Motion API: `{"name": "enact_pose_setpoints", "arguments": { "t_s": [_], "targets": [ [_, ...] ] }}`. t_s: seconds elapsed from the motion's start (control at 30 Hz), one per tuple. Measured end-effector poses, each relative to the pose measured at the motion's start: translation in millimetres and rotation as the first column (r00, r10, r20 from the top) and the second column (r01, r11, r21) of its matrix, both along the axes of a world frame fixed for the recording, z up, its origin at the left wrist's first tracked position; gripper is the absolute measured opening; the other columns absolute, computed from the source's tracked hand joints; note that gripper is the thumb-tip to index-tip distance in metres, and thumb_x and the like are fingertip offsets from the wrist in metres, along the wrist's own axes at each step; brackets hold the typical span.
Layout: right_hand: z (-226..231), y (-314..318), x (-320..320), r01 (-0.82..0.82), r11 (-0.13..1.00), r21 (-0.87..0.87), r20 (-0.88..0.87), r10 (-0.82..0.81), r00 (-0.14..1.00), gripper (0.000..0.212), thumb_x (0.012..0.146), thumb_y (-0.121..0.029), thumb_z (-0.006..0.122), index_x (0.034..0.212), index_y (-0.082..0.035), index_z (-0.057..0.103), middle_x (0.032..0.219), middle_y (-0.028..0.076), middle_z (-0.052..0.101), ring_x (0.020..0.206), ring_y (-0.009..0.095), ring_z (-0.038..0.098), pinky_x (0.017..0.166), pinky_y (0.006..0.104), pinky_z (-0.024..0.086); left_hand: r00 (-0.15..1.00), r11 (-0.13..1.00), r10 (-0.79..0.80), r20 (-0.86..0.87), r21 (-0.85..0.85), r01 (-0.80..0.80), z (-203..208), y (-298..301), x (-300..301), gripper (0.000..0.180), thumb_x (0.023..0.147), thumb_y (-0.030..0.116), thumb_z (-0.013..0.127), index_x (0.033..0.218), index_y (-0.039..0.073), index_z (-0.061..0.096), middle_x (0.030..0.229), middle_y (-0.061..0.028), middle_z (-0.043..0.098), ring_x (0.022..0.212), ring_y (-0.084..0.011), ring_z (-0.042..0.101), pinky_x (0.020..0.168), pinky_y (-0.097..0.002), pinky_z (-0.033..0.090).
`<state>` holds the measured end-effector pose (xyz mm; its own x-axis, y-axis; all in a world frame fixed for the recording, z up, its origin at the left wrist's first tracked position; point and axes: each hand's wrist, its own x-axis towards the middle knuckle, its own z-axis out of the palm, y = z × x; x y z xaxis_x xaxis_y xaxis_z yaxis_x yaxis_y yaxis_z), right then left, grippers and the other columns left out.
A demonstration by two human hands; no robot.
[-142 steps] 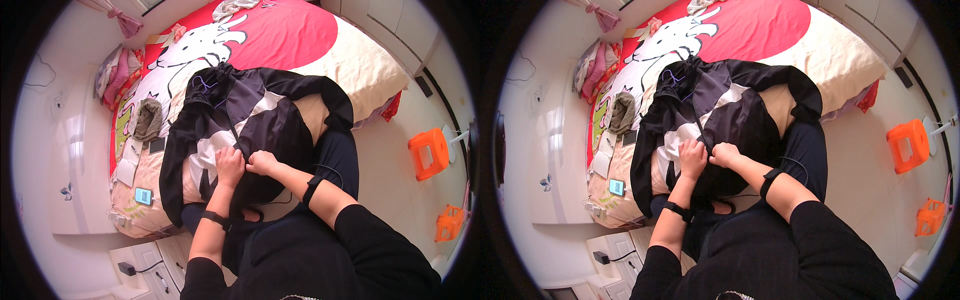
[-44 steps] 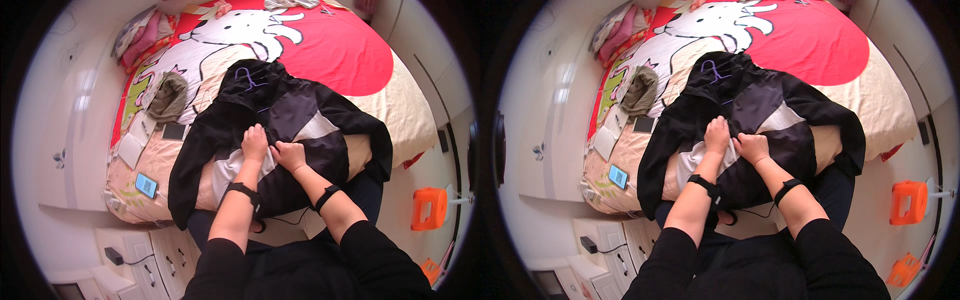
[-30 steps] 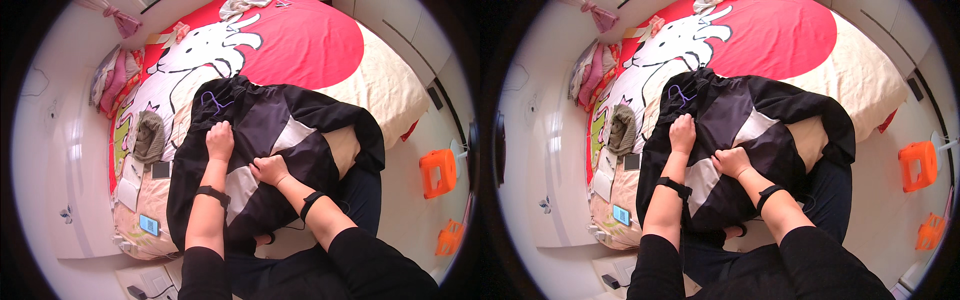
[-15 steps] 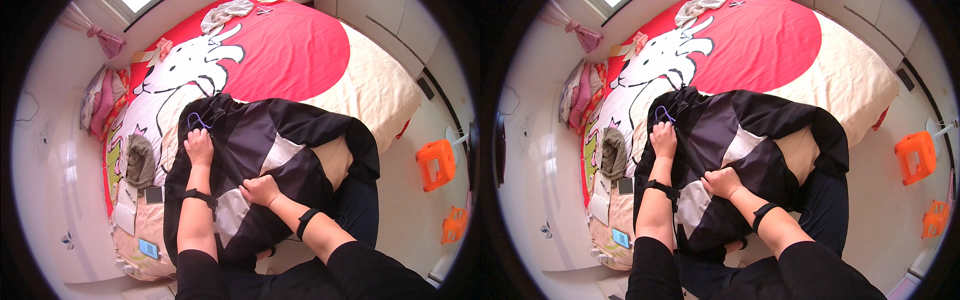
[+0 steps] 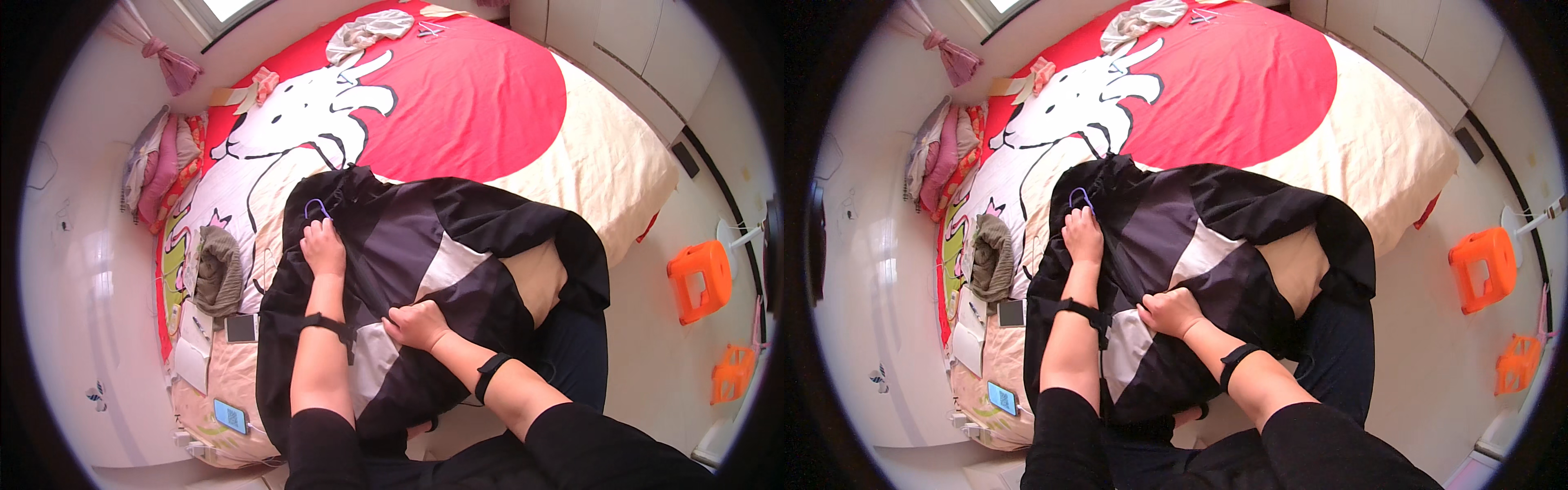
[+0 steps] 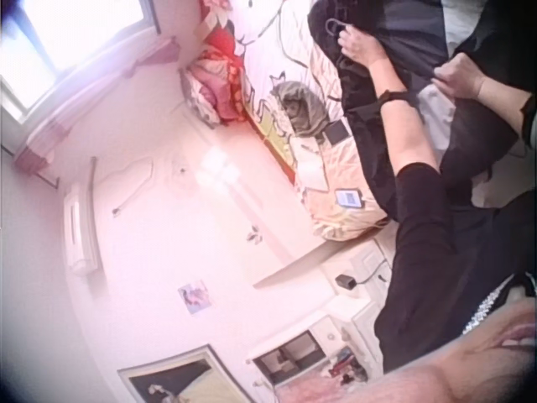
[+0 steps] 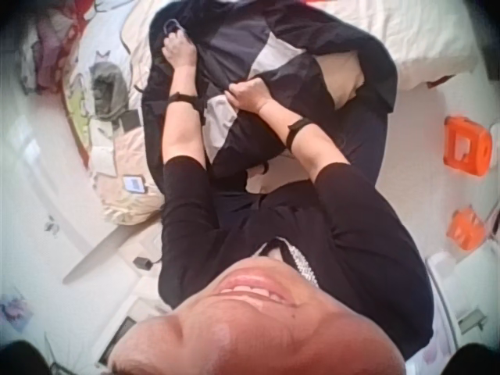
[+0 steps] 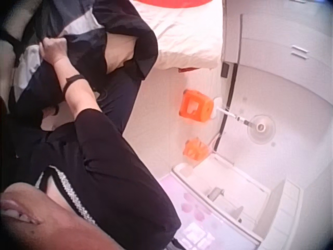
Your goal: Hanging a jacket in the closet and preparing a hanger for a white t-shirt.
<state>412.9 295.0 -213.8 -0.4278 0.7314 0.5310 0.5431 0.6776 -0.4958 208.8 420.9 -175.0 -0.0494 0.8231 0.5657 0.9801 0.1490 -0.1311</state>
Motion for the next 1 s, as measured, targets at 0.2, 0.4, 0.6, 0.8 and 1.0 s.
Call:
{"name": "enact_pose_setpoints", "arguments": {
  "t_s": [0.2, 0.4, 0.6, 0.8, 1.0],
  "targets": [
    [-0.3, -12.4, 5.7, 0.027, 1.0, 0.006, 0.022, -0.027, 0.999, 0.032, 0.08, -0.033, 0.061, 0.057, -0.013, 0.052, 0.05, 0.006, 0.056, 0.045, 0.023, 0.058, 0.043, 0.0359, 0.045, 0.951, 0.978, -0.197, 0.239, -0.018, 0.207, 4.9, -67.0, 52.3, 0.046, 0.086, 0.025, 0.058, 0.129, 0.011, 0.048, 0.132, -0.0111, 0.048, 0.125, -0.0295, 0.041, 0.099, -0.0465, 0.036],
    [4.4, -19.5, 0.9, 0.02, 0.999, 0.038, 0.018, -0.02, 1.0, 0.029, 0.076, -0.033, 0.063, 0.057, -0.013, 0.053, 0.051, 0.006, 0.057, 0.046, 0.023, 0.059, 0.044, 0.0365, 0.046, 0.951, 0.889, -0.031, 0.308, -0.426, 0.167, -29.6, -108.8, 60.6, 0.057, 0.093, 0.045, 0.044, 0.144, 0.022, 0.036, 0.153, -0.0071, 0.022, 0.142, -0.027, 0.016, 0.113, -0.0518, 0.015],
    [16.9, -45.8, 2.1, 0.037, 0.999, 0.012, 0.017, -0.037, 0.999, 0.03, 0.077, -0.035, 0.062, 0.057, -0.014, 0.055, 0.052, 0.006, 0.058, 0.048, 0.024, 0.06, 0.045, 0.037, 0.046, 0.929, 0.785, 0.081, 0.361, -0.597, 0.164, 6.0, -142.2, 73.0, 0.055, 0.093, 0.042, 0.043, 0.142, 0.018, 0.038, 0.154, -0.0099, 0.02, 0.141, -0.0293, 0.017, 0.111, -0.0565, 0.017],
    [24.0, -52.9, 24.5, 0.037, 0.999, -0.007, 0.067, -0.036, 0.997, 0.03, 0.079, -0.037, 0.06, 0.059, -0.014, 0.058, 0.058, 0.007, 0.062, 0.055, 0.026, 0.064, 0.05, 0.0378, 0.049, 0.758, 0.944, -0.028, 0.652, -0.232, 0.234, 4.5, -252.6, 123.1, 0.049, 0.096, 0.037, 0.041, 0.139, 0.013, 0.042, 0.143, -0.0125, 0.04, 0.137, -0.0276, 0.031, 0.111, -0.0487, 0.019],
    [65.3, -83.9, 40.6, 0.007, 0.984, -0.177, 0.161, 0.022, 0.987, 0.036, 0.077, -0.045, 0.06, 0.069, -0.011, 0.066, 0.068, 0.014, 0.065, 0.063, 0.031, 0.065, 0.059, 0.042, 0.051, 0.964, 0.946, 0.006, 0.265, -0.315, 0.08, 3.2, -350.5, 148.4, 0.061, 0.093, 0.039, 0.044, 0.147, 0.016, 0.027, 0.15, -0.0088, 0.029, 0.14, -0.0267, 0.023, 0.113, -0.0459, 0.017]
  ]
}}
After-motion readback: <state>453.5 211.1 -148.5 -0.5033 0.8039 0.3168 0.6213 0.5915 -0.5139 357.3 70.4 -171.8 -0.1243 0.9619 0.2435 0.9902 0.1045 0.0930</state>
